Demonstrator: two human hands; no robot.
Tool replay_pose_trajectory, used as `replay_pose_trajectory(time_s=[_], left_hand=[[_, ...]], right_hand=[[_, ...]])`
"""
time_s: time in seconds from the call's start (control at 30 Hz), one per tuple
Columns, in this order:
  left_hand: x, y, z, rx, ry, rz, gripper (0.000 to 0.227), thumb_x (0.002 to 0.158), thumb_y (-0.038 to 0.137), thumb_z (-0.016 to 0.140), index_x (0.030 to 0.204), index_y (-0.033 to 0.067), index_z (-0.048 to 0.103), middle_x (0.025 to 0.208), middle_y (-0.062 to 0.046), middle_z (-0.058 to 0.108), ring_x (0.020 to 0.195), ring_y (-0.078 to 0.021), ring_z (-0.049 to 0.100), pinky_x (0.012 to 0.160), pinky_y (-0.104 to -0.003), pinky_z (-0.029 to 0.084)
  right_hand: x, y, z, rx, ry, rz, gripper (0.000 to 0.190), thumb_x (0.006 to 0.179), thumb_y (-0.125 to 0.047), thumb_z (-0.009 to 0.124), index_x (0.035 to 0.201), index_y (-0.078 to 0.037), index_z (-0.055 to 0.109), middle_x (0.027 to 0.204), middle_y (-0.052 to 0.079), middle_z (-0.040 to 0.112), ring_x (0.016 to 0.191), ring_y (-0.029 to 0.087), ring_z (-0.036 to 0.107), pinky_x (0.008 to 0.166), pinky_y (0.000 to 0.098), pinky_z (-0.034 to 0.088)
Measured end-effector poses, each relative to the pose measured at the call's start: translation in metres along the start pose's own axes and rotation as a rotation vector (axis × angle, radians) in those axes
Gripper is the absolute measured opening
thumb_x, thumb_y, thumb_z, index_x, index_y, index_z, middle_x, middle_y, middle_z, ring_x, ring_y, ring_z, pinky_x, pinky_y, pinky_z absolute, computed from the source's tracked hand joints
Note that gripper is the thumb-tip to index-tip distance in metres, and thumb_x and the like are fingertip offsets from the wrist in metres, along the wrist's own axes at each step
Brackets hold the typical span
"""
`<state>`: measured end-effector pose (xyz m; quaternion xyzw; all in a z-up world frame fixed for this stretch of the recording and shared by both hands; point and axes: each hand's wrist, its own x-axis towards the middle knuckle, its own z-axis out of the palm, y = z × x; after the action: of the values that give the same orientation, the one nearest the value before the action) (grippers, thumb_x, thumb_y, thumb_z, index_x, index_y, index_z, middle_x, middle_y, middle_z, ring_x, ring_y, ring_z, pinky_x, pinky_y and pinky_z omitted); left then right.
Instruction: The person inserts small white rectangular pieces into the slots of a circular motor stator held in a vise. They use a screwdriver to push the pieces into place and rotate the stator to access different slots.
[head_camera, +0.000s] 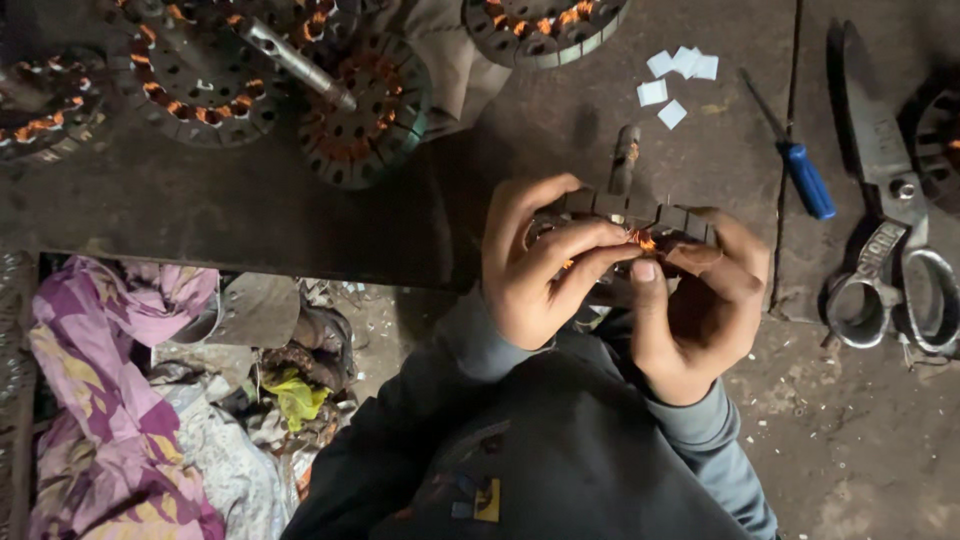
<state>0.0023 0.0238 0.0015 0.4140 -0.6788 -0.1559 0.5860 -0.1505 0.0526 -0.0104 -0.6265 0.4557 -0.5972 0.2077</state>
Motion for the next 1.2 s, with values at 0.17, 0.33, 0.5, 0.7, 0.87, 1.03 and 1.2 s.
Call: replay_pose_trajectory(time_s=[0.17, 0.33, 0.5, 0.7, 0.87, 1.03, 1.2], left_hand=[[-0.005, -0.002, -0.002, 0.049, -0.019, 0.050, 0.037, 0.090, 0.002, 0.086, 0.118, 0.0198, 0.069, 0.129, -0.007, 0.058, 0.105, -0.0248, 0.059, 0.088, -0.034, 0.052], [-0.012, -0.007, 0.000, 0.060, 0.027, 0.073, 0.035, 0.090, 0.003, 0.084, 0.117, 0.0188, 0.068, 0.128, -0.009, 0.057, 0.105, -0.0261, 0.058, 0.087, -0.036, 0.051], [-0.023, -0.006, 0.001, 0.050, 0.102, -0.003, 0.034, 0.090, 0.003, 0.083, 0.116, 0.0170, 0.067, 0.129, -0.012, 0.057, 0.106, -0.0276, 0.058, 0.087, -0.037, 0.051], [-0.031, -0.004, -0.004, 0.113, 0.126, 0.094, 0.032, 0.087, 0.004, 0.083, 0.112, 0.0170, 0.067, 0.125, -0.011, 0.058, 0.109, -0.0287, 0.058, 0.089, -0.041, 0.047], [-0.031, 0.000, -0.005, 0.055, 0.081, 0.043, 0.030, 0.089, 0.003, 0.081, 0.112, 0.0150, 0.068, 0.126, -0.014, 0.057, 0.113, -0.0309, 0.059, 0.092, -0.040, 0.051], [-0.030, 0.000, -0.009, -0.018, 0.045, 0.035, 0.029, 0.092, 0.001, 0.079, 0.114, 0.0136, 0.066, 0.132, -0.016, 0.058, 0.118, -0.0320, 0.060, 0.097, -0.039, 0.053], [-0.029, -0.003, -0.006, -0.034, 0.031, 0.038, 0.030, 0.092, 0.001, 0.079, 0.116, 0.0136, 0.066, 0.133, -0.015, 0.060, 0.120, -0.0318, 0.062, 0.096, -0.038, 0.054]], right_hand=[[0.003, -0.005, -0.004, -0.202, -0.055, -0.110, 0.025, 0.099, 0.005, 0.071, 0.121, -0.002, 0.061, 0.127, 0.022, 0.057, 0.110, 0.028, 0.061, 0.092, 0.0345, 0.051], [0.007, -0.006, -0.005, -0.161, -0.101, -0.146, 0.025, 0.101, 0.001, 0.074, 0.123, -0.004, 0.062, 0.128, 0.020, 0.058, 0.110, 0.027, 0.062, 0.091, 0.0332, 0.052], [0.042, -0.017, -0.036, 0.132, -0.173, 0.166, 0.014, 0.097, -0.003, 0.073, 0.110, -0.004, 0.067, 0.117, 0.018, 0.064, 0.102, 0.022, 0.062, 0.091, 0.0304, 0.051], [0.111, 0.037, -0.031, -0.423, -0.268, 0.128, 0.017, 0.092, -0.010, 0.078, 0.105, -0.001, 0.073, 0.095, 0.016, 0.067, 0.080, 0.028, 0.064, 0.072, 0.0368, 0.050], [0.119, 0.085, -0.015, -0.676, -0.346, -0.249, 0.023, 0.086, -0.014, 0.084, 0.097, 0.003, 0.071, 0.101, 0.024, 0.066, 0.088, 0.042, 0.064, 0.074, 0.0464, 0.051], [0.111, 0.078, -0.021, -0.547, -0.300, -0.037, 0.015, 0.100, -0.013, 0.074, 0.099, -0.001, 0.067, 0.100, 0.019, 0.067, 0.093, 0.038, 0.067, 0.083, 0.0477, 0.053], [0.115, 0.060, -0.021, -0.555, -0.313, -0.237, 0.021, 0.088, -0.007, 0.078, 0.103, 0.004, 0.068, 0.096, 0.021, 0.064, 0.088, 0.043, 0.062, 0.074, 0.0506, 0.049]])
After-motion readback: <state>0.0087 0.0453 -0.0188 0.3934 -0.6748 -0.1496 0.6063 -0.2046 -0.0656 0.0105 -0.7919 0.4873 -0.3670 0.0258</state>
